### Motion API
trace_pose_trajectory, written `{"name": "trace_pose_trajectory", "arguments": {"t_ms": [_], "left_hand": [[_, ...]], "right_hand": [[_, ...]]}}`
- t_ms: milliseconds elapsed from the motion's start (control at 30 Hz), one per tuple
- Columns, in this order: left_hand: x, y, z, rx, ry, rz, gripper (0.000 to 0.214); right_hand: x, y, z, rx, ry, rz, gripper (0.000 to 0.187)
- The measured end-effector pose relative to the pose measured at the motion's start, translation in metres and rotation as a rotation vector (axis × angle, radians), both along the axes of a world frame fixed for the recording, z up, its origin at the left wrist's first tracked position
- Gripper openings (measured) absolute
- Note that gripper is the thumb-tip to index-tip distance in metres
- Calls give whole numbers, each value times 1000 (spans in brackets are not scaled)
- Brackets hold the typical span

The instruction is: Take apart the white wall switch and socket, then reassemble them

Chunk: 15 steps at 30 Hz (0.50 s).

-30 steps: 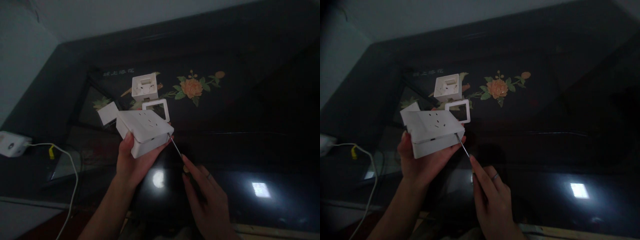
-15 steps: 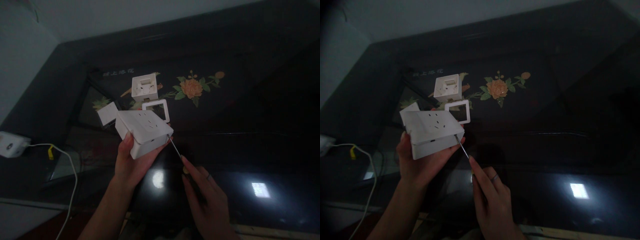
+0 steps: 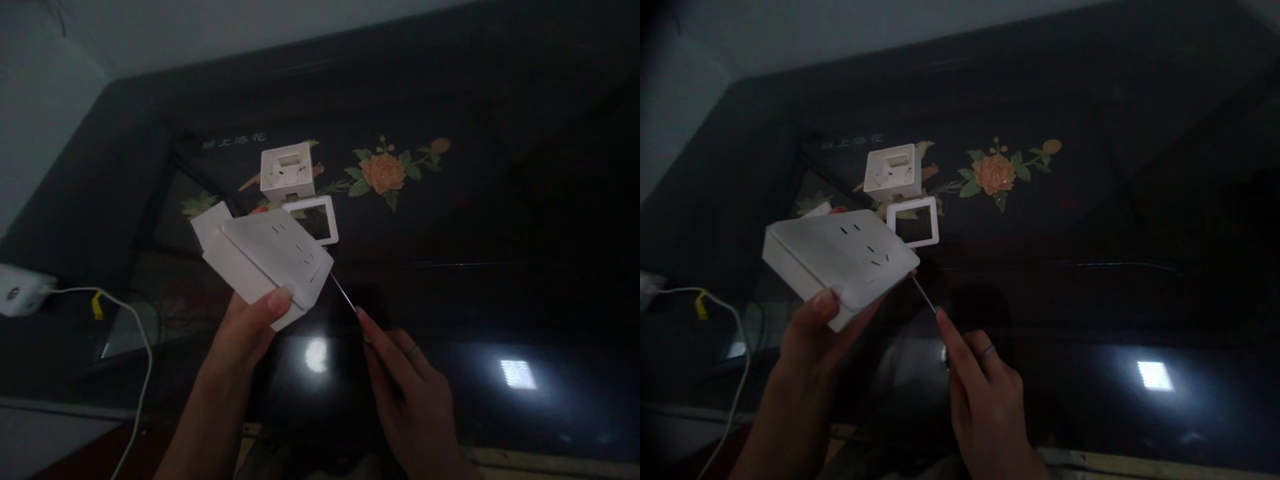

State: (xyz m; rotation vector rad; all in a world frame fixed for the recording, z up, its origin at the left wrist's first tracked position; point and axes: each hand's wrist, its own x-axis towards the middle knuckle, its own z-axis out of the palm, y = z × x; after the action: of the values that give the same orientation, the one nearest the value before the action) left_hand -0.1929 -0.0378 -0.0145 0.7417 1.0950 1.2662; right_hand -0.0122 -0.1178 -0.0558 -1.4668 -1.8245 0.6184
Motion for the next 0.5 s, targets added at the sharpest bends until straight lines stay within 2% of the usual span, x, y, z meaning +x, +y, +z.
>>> {"name": "trace_pose_trajectory", "arguments": {"t_ms": [200,500], "left_hand": [[13,1,1,7,-39,34,77],[39,-5,3,55,-252,89,77]], "right_hand": [[-3,3,0,-6,23,-20,55],[-8,-3,2,-11,149,-55,64]]}}
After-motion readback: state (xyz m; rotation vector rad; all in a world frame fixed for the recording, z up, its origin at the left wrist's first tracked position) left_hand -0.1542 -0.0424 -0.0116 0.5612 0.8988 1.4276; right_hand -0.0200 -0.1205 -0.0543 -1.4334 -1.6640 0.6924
